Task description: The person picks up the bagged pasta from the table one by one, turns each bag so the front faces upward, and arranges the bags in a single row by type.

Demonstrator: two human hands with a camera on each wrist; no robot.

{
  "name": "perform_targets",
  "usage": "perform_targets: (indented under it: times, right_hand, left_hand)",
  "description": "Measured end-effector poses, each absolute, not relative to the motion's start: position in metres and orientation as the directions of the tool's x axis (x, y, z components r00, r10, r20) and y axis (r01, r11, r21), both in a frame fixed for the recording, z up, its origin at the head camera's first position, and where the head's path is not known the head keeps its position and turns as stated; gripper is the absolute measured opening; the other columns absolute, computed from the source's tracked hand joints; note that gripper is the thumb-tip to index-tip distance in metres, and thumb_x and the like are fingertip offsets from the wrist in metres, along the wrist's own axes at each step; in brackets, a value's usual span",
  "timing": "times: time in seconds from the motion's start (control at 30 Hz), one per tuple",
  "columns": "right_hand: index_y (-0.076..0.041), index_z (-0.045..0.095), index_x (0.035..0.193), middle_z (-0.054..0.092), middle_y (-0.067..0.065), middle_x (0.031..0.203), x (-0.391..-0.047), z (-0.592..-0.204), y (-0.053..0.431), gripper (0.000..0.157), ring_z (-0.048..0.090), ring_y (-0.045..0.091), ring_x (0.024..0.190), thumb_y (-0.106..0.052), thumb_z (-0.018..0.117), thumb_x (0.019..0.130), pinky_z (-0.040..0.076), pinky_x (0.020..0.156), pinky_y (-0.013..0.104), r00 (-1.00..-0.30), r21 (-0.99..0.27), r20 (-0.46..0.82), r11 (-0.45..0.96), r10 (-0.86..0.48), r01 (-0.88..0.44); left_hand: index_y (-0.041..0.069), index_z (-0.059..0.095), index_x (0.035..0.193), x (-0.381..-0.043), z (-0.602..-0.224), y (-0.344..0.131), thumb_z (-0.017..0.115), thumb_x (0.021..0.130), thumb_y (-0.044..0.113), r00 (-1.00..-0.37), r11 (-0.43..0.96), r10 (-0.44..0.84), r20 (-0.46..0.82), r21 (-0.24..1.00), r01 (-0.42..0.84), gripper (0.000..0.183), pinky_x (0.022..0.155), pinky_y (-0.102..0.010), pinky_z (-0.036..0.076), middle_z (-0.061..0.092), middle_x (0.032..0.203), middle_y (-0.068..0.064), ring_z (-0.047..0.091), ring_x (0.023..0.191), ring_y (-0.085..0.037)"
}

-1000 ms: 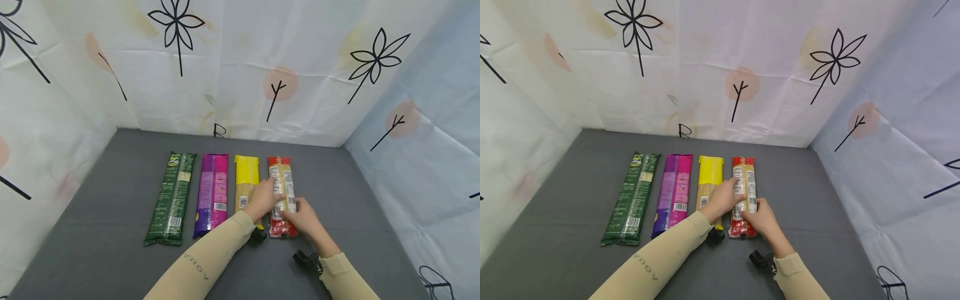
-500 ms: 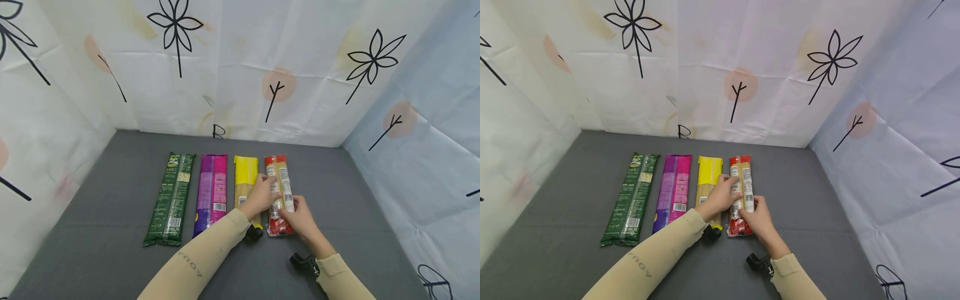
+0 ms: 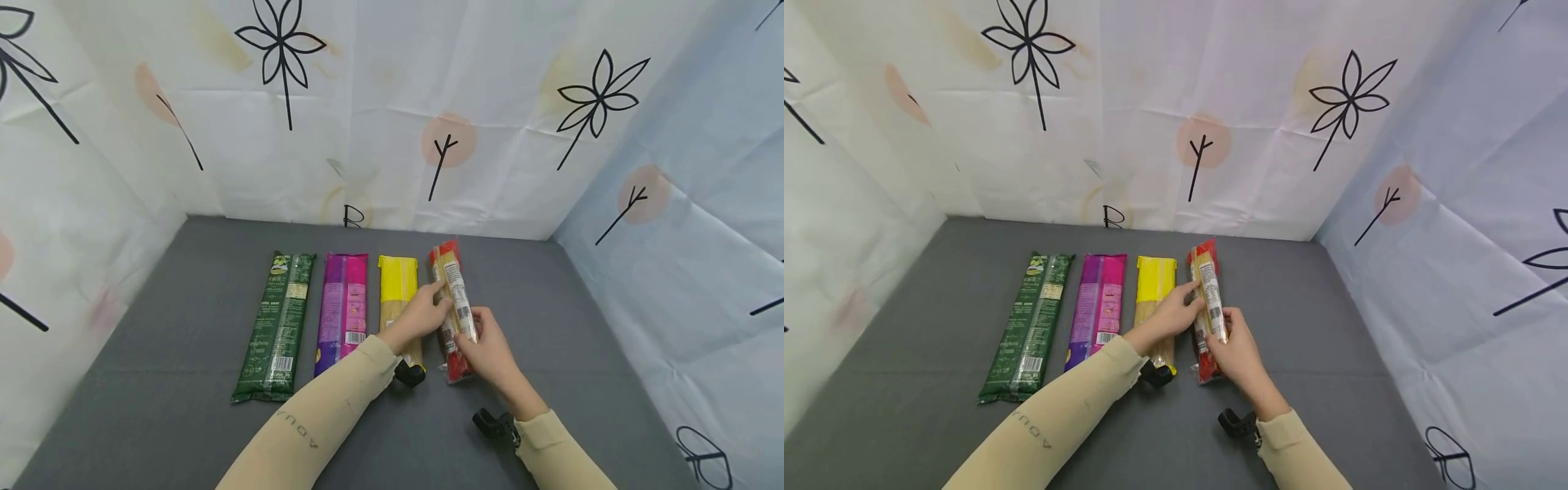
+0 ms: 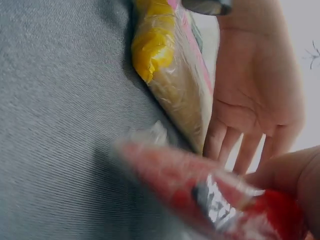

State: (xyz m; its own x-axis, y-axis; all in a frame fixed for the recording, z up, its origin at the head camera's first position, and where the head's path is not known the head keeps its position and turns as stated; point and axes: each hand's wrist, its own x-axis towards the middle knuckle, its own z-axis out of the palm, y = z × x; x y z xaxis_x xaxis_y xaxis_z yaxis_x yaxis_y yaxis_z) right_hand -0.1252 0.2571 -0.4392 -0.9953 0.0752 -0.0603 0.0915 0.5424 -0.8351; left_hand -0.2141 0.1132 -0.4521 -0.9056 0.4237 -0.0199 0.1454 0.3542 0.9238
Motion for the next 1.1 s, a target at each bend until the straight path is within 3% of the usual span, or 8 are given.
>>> perform_targets:
  times: [0.13, 0.27, 0.37, 0.5, 0.6, 0.7, 0.93, 1.1]
  right_hand:
    - [-0.007, 0.039, 0.136, 0.059, 0.019, 0.112, -0.124, -0.426, 0.250, 0.052, 0.061, 0.021, 0.069, -0.008, 0.063, 0.090, 0.050, 0.051, 0.033, -0.997, -0.711, 0.031, 0.703, 0.069, 0.027]
    - [-0.003, 0.044, 0.133, 0.057, 0.016, 0.114, -0.124, -0.419, 0.243, 0.051, 0.062, 0.026, 0.084, -0.003, 0.063, 0.087, 0.052, 0.063, 0.040, -0.983, -0.541, 0.185, 0.834, -0.004, -0.105]
    - [0.000, 0.048, 0.130, 0.057, 0.016, 0.115, -0.126, -0.421, 0.238, 0.049, 0.060, 0.031, 0.092, 0.002, 0.064, 0.084, 0.052, 0.069, 0.045, -0.959, -0.406, 0.273, 0.895, -0.077, -0.187]
    - [0.001, 0.052, 0.123, 0.059, 0.016, 0.112, -0.126, -0.427, 0.235, 0.044, 0.058, 0.034, 0.097, 0.008, 0.064, 0.081, 0.052, 0.075, 0.046, -0.918, -0.254, 0.354, 0.926, -0.179, -0.278]
    - [0.001, 0.056, 0.119, 0.060, 0.016, 0.113, -0.124, -0.430, 0.233, 0.044, 0.058, 0.035, 0.102, 0.010, 0.066, 0.078, 0.053, 0.079, 0.046, -0.875, -0.149, 0.416, 0.931, -0.246, -0.333]
    - [0.000, 0.059, 0.119, 0.060, 0.016, 0.117, -0.123, -0.434, 0.232, 0.045, 0.057, 0.036, 0.106, 0.008, 0.069, 0.076, 0.054, 0.078, 0.046, -0.835, -0.079, 0.465, 0.925, -0.295, -0.371]
    - [-0.001, 0.061, 0.119, 0.061, 0.015, 0.123, -0.121, -0.438, 0.235, 0.047, 0.054, 0.036, 0.112, 0.001, 0.073, 0.074, 0.050, 0.087, 0.047, -0.786, -0.113, 0.506, 0.876, -0.355, -0.468]
    - [-0.002, 0.061, 0.123, 0.059, 0.015, 0.127, -0.118, -0.439, 0.241, 0.049, 0.051, 0.036, 0.118, -0.007, 0.076, 0.077, 0.044, 0.096, 0.049, -0.808, -0.261, 0.480, 0.823, -0.342, -0.504]
  left_hand:
    - [0.011, 0.032, 0.151, -0.212, -0.440, 0.110, 0.051, 0.100, 0.033, -0.897, 0.195, 0.440, -0.047, 0.980, 0.044, 0.059, 0.101, -0.043, 0.041, 0.035, 0.151, -0.013, 0.037, 0.134, -0.024]
    - [0.009, 0.025, 0.150, -0.212, -0.433, 0.106, 0.054, 0.099, 0.036, -0.886, 0.048, 0.459, -0.069, 0.997, -0.053, 0.065, 0.092, -0.042, 0.049, 0.031, 0.152, -0.014, 0.041, 0.130, -0.023]
    - [0.005, 0.025, 0.144, -0.215, -0.432, 0.102, 0.055, 0.098, 0.035, -0.890, -0.026, 0.450, -0.078, 0.995, -0.101, 0.063, 0.089, -0.041, 0.051, 0.038, 0.145, -0.018, 0.050, 0.121, -0.024]
    - [-0.004, 0.038, 0.130, -0.222, -0.433, 0.098, 0.059, 0.097, 0.031, -0.909, -0.089, 0.406, -0.095, 0.986, -0.143, 0.053, 0.083, -0.039, 0.054, 0.057, 0.121, -0.020, 0.064, 0.099, -0.025]
    - [-0.006, 0.045, 0.122, -0.224, -0.435, 0.096, 0.063, 0.094, 0.033, -0.925, -0.097, 0.358, -0.128, 0.980, -0.173, 0.051, 0.074, -0.035, 0.057, 0.062, 0.107, -0.017, 0.067, 0.085, -0.022]
    - [-0.002, 0.043, 0.122, -0.224, -0.438, 0.095, 0.068, 0.090, 0.036, -0.939, -0.091, 0.300, -0.168, 0.975, -0.204, 0.055, 0.068, -0.031, 0.056, 0.062, 0.104, -0.013, 0.064, 0.078, -0.018]
    - [0.000, 0.035, 0.126, -0.220, -0.447, 0.093, 0.070, 0.089, 0.027, -0.950, -0.148, 0.222, -0.219, 0.956, -0.255, 0.058, 0.081, -0.044, 0.054, 0.059, 0.115, -0.015, 0.062, 0.083, -0.018]
    - [0.000, 0.032, 0.130, -0.218, -0.448, 0.093, 0.069, 0.089, 0.025, -0.941, -0.170, 0.235, -0.242, 0.943, -0.285, 0.060, 0.080, -0.039, 0.054, 0.057, 0.120, -0.016, 0.063, 0.089, -0.020]
